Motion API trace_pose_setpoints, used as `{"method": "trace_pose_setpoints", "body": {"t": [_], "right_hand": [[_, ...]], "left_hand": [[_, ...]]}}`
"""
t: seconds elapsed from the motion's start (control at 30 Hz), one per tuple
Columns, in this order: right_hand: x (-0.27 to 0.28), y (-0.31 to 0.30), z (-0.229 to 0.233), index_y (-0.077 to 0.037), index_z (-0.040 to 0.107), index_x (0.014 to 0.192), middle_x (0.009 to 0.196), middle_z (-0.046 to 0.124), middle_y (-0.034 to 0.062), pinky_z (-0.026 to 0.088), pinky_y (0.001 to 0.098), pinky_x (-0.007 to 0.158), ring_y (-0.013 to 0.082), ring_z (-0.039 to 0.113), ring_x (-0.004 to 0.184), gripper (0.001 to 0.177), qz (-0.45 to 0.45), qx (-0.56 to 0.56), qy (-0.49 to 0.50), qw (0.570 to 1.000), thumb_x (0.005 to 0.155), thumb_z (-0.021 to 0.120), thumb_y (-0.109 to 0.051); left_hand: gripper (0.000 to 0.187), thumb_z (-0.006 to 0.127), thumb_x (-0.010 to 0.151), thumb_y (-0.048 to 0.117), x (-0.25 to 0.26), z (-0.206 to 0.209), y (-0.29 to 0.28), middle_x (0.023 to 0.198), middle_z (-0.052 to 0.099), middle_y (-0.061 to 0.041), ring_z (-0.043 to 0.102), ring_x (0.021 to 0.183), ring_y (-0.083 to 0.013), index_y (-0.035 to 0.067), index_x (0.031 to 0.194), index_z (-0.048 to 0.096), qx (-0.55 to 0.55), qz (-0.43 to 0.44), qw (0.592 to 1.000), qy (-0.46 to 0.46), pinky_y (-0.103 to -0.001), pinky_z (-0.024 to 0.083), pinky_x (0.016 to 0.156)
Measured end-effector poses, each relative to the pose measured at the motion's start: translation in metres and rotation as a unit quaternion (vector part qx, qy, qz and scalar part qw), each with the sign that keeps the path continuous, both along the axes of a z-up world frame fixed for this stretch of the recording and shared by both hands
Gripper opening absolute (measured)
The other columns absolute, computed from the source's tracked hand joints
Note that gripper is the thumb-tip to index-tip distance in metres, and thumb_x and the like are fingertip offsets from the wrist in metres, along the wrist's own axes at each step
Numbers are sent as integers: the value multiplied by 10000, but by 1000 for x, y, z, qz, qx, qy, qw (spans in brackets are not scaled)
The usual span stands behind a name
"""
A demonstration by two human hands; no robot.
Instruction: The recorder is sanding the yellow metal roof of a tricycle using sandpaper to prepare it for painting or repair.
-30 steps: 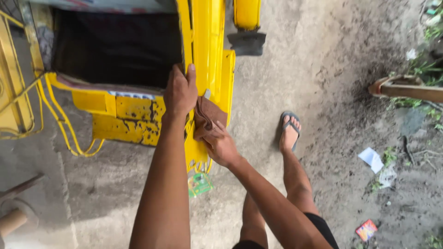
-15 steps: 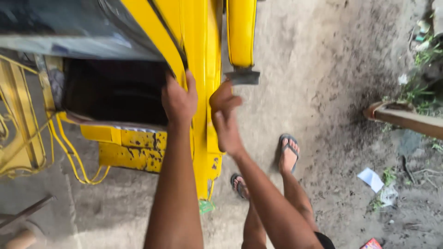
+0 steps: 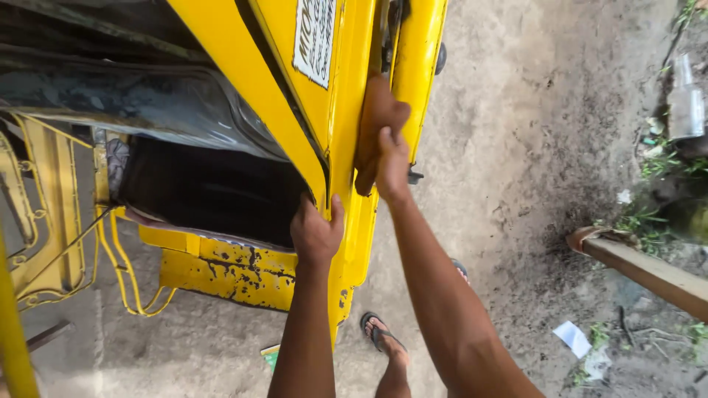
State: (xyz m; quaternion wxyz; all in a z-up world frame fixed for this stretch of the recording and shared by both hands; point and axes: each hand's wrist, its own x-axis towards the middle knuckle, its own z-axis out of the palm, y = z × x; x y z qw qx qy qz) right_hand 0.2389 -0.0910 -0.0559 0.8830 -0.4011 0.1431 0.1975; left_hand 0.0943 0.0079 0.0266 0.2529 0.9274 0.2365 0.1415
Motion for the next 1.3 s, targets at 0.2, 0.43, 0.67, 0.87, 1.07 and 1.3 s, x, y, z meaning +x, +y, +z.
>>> {"method": "trace_pose_setpoints", "body": {"t": [0.2, 0.43, 0.67, 0.87, 1.07, 1.3], "right_hand": [[1, -35, 65, 5, 425, 1482, 1479, 529, 174, 451, 471, 1160, 325, 552, 1347, 502, -29, 151, -6, 988, 1069, 491, -272], [-21, -44, 93, 28, 453, 1481, 1469, 549, 189, 457, 467, 1154, 307, 577, 1321, 523, -3, 169, -39, 985, 1098, 524, -321], [-68, -1, 20, 142, 507, 1230, 1060, 446, 157, 412, 399, 746, 234, 464, 890, 511, 165, -218, -37, 961, 1166, 514, -365], [-32, 41, 104, -47, 509, 1423, 1175, 593, 14, 457, 273, 892, 97, 528, 1046, 440, 169, -118, -94, 974, 1092, 484, -336], [59, 70, 215, -1, 531, 1349, 1193, 610, 74, 436, 334, 1015, 153, 498, 1117, 343, 89, -120, -319, 936, 1145, 472, -270], [-11, 57, 68, -5, 355, 1554, 1361, 587, 196, 388, 363, 1105, 263, 551, 1293, 569, 147, -348, -171, 910, 1087, 481, -306]], "left_hand": [[402, 672, 953, 378, -4, -10, 3, 839, 678, -271, 675, 784, -478, -13, 997, 597, 19, 12, 999, 35, -527, 556, 689], [431, 661, 953, 412, -8, -18, 5, 829, 682, -267, 672, 759, -473, -14, 972, 595, 27, 21, 999, 40, -524, 556, 678], [417, 671, 959, 403, -8, -19, 5, 798, 673, -273, 660, 720, -485, -7, 957, 592, 13, 20, 999, 34, -537, 551, 634], [400, 656, 956, 400, -11, -27, 7, 795, 668, -270, 659, 732, -485, 6, 955, 589, -7, 26, 999, 35, -539, 550, 628], [426, 646, 928, 397, -13, -19, 2, 879, 699, -274, 671, 794, -493, -5, 1067, 620, -24, 40, 995, 85, -559, 548, 695], [619, 650, 897, 473, -34, -63, 4, 903, 711, -284, 681, 789, -490, -47, 1227, 593, 4, 86, 979, 187, -541, 569, 709]]}}
